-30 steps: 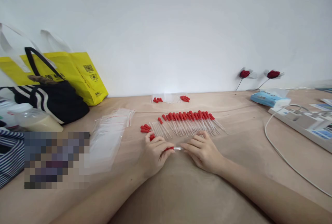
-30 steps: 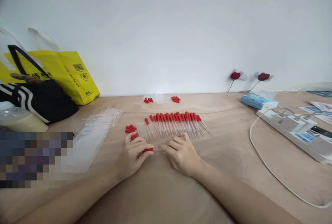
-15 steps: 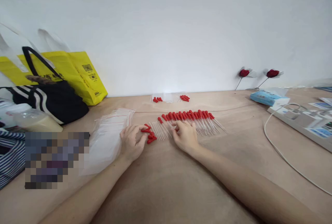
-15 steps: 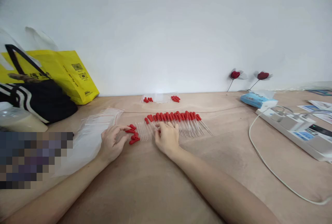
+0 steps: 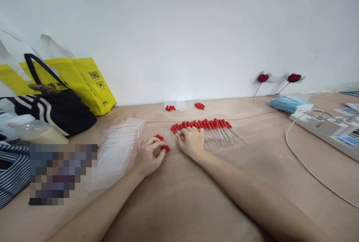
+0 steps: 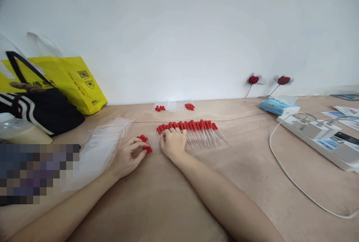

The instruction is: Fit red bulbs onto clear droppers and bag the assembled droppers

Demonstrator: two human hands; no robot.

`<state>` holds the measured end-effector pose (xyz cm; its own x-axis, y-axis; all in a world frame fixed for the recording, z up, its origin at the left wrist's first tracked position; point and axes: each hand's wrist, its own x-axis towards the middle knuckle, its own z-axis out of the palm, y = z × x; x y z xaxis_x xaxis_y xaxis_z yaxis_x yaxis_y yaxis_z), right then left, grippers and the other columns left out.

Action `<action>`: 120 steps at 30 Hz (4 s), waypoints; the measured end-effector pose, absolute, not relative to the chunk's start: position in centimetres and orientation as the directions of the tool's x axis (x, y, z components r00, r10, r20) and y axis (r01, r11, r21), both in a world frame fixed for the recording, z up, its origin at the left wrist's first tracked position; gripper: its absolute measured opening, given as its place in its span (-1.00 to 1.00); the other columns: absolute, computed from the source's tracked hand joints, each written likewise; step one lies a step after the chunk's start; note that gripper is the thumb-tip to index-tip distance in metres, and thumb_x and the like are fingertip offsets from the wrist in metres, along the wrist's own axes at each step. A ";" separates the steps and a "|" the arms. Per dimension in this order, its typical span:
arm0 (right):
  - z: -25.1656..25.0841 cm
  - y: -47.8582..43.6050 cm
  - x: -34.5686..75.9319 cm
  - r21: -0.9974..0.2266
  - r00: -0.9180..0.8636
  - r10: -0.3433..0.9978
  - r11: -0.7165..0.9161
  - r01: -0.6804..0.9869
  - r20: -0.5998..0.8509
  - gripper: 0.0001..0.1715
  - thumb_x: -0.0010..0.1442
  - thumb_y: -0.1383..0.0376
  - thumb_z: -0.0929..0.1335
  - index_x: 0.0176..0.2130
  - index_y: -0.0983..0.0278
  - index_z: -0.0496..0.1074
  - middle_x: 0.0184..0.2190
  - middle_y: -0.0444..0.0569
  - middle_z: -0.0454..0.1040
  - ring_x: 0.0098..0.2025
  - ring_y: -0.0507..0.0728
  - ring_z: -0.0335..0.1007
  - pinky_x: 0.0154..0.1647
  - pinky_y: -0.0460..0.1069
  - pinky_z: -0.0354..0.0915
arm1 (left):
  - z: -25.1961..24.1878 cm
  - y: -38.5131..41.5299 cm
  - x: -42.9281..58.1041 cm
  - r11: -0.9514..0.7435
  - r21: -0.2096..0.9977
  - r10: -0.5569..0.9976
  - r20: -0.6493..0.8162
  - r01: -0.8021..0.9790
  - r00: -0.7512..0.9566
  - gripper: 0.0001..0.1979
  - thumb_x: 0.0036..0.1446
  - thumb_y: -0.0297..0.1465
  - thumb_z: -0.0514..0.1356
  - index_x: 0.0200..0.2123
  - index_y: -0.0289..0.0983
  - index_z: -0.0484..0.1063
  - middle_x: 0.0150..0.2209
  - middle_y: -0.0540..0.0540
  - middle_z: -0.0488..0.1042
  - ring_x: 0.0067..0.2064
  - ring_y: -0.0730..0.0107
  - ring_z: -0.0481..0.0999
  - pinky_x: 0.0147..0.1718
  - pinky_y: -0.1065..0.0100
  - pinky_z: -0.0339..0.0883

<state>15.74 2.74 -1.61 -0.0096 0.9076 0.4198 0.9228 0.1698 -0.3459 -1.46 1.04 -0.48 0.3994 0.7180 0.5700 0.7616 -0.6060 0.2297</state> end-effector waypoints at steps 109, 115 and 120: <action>-0.5 2.4 16.5 -0.359 0.014 0.933 0.124 0.925 0.360 -0.76 0.04 0.33 0.22 -0.26 0.29 0.38 -0.40 0.01 0.49 -0.25 0.17 0.32 -0.25 0.04 -0.05 | -0.8 -0.5 -1.3 -0.599 0.240 0.741 0.529 0.764 0.415 -0.87 -0.01 -0.37 0.13 -0.33 -0.24 0.36 -0.32 -0.07 0.41 -0.24 0.27 0.39 -0.23 0.22 0.25; -0.7 3.6 16.1 -0.324 0.021 0.938 0.099 0.941 0.347 -0.82 0.03 0.34 0.23 -0.34 0.29 0.38 -0.39 0.02 0.48 -0.26 0.16 0.32 -0.24 0.05 -0.07 | -0.9 0.0 -1.5 -0.566 0.286 0.776 0.501 0.773 0.383 -0.92 -0.03 -0.37 0.13 -0.42 -0.25 0.35 -0.38 -0.06 0.42 -0.29 0.29 0.41 -0.28 0.26 0.27; -0.4 3.3 15.9 -0.306 -0.007 0.937 0.121 0.944 0.348 -0.79 0.10 0.30 0.19 -0.33 0.27 0.39 -0.31 0.03 0.47 -0.21 0.15 0.30 -0.21 0.06 -0.07 | -0.6 0.0 -1.4 -0.511 0.291 0.825 0.432 0.809 0.365 -0.93 0.00 -0.37 0.12 -0.44 -0.24 0.36 -0.41 -0.03 0.45 -0.34 0.32 0.41 -0.32 0.29 0.23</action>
<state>15.87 3.30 -0.44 -0.0066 0.9374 0.3483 0.9442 0.1206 -0.3065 -1.41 0.01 -0.64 0.3650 0.8248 0.4319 0.8091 -0.5105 0.2910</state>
